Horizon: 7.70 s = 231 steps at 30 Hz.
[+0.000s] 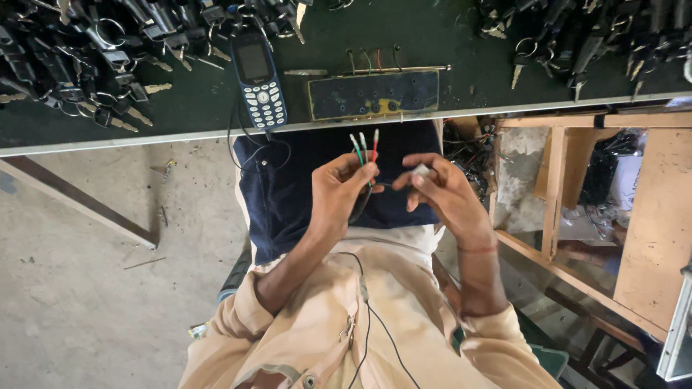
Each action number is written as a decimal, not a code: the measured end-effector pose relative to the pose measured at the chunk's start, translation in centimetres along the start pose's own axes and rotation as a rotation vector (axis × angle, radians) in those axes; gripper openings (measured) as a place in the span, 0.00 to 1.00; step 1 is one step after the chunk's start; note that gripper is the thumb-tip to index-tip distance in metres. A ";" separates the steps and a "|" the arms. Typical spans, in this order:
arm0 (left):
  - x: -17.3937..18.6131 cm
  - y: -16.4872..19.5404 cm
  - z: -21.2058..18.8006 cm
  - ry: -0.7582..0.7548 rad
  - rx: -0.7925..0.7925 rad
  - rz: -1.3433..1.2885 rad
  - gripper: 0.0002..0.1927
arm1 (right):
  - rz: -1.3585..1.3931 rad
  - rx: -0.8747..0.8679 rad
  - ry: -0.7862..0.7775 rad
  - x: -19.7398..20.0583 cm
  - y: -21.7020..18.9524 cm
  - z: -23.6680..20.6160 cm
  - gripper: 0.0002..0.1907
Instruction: The person sits at a workbench covered with cable assemblies and works on wire ends, twisting and separating colored wire strands and fitting them into white connector housings, occasionally reaching across the bench to grab more cables and setting finished assemblies aside.
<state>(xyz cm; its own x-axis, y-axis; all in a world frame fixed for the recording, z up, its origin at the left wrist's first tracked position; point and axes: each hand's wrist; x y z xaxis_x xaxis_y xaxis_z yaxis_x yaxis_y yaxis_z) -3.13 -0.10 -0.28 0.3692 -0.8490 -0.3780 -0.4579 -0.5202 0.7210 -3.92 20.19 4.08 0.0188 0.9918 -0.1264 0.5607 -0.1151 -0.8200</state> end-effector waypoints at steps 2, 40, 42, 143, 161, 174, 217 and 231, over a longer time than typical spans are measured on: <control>-0.1 -0.9 0.9 0.051 -0.016 -0.008 0.11 | -0.041 0.065 -0.007 -0.1 0.4 1.7 0.13; -1.9 -2.2 1.0 0.046 -0.137 0.038 0.11 | 0.007 0.074 0.123 0.1 1.1 4.6 0.15; -1.8 -2.4 1.1 0.053 -0.141 0.036 0.11 | 0.023 0.070 0.116 0.1 1.1 4.6 0.15; -2.9 -1.6 3.9 0.037 -0.159 -0.146 0.07 | 0.056 0.122 0.168 -2.7 1.5 5.7 0.14; -1.9 0.7 2.8 0.237 -0.662 0.555 0.13 | 0.094 0.202 0.250 -2.9 3.5 7.1 0.20; -2.0 1.1 3.4 0.202 -0.522 0.544 0.14 | 0.099 0.146 0.188 -3.6 3.3 5.3 0.15; -0.5 2.1 4.9 -0.066 -0.367 0.690 0.16 | -0.010 0.150 0.195 -3.2 2.7 7.7 0.11; -1.9 0.4 4.4 0.171 -0.974 0.821 0.17 | -0.058 0.158 0.143 -3.3 2.2 7.3 0.09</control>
<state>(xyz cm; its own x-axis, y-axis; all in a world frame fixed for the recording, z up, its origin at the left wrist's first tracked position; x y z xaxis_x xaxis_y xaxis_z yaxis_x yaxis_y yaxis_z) -7.57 0.89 -1.84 0.3929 -0.8262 0.4037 0.1505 0.4909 0.8581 -8.79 16.27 -1.33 0.1139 0.9935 -0.0054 0.4280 -0.0540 -0.9022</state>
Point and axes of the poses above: each hand's wrist, its own z-axis towards the middle knuckle, its own x-axis out of the back of the hand, y = z × x, and after that the axes turned 11 degrees about y, right-handed
